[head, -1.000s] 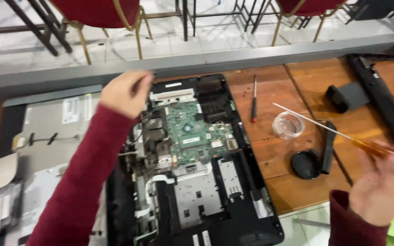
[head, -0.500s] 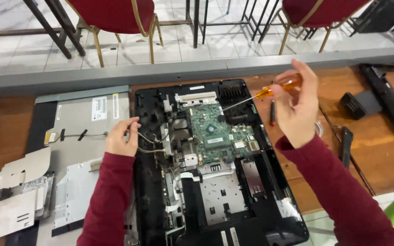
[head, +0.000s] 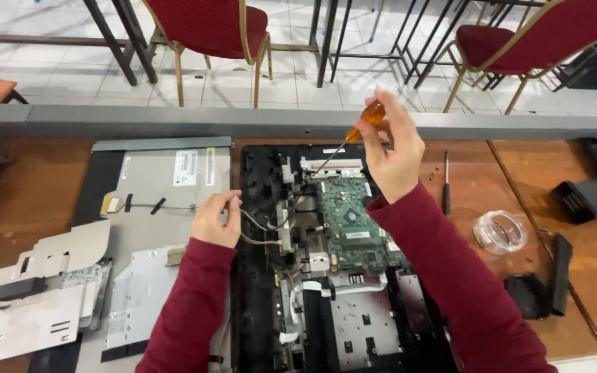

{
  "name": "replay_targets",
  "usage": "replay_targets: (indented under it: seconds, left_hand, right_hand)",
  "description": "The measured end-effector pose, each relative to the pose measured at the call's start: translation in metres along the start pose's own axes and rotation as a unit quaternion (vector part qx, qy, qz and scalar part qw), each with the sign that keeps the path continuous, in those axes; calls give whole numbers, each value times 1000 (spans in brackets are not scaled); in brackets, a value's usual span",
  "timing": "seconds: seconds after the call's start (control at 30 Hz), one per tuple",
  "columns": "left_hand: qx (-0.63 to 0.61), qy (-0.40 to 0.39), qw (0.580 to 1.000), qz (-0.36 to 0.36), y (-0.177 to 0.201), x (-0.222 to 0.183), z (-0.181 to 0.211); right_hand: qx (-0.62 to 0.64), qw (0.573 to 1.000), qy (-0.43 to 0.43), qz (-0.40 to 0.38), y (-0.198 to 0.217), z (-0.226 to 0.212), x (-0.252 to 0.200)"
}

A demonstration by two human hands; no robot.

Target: Using a manual screwdriver to remove screws and detach a motherboard from a computer chassis.

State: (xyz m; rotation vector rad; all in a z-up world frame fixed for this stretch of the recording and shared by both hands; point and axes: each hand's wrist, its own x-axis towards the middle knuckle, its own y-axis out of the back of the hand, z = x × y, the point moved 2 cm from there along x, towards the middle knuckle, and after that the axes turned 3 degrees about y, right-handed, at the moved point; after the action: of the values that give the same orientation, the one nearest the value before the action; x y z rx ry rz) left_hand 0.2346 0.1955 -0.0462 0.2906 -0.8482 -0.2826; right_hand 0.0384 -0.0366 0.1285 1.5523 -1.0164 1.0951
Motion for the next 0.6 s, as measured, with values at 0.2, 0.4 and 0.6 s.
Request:
replay_targets:
  seconds: [0.2,0.4,0.6]
  left_hand:
    - [-23,-8,999,-23,-4,0,1]
    - [-31,-3,999,-37,-5,2,0]
    - [-17,-12,999,-32,-4,1,1]
  right_hand:
    - [16,1000,1,3,-20,11,-3]
    - [5,1000,10,4,-27,14,-8]
    - [3,1000,13,6,-26,14,-8]
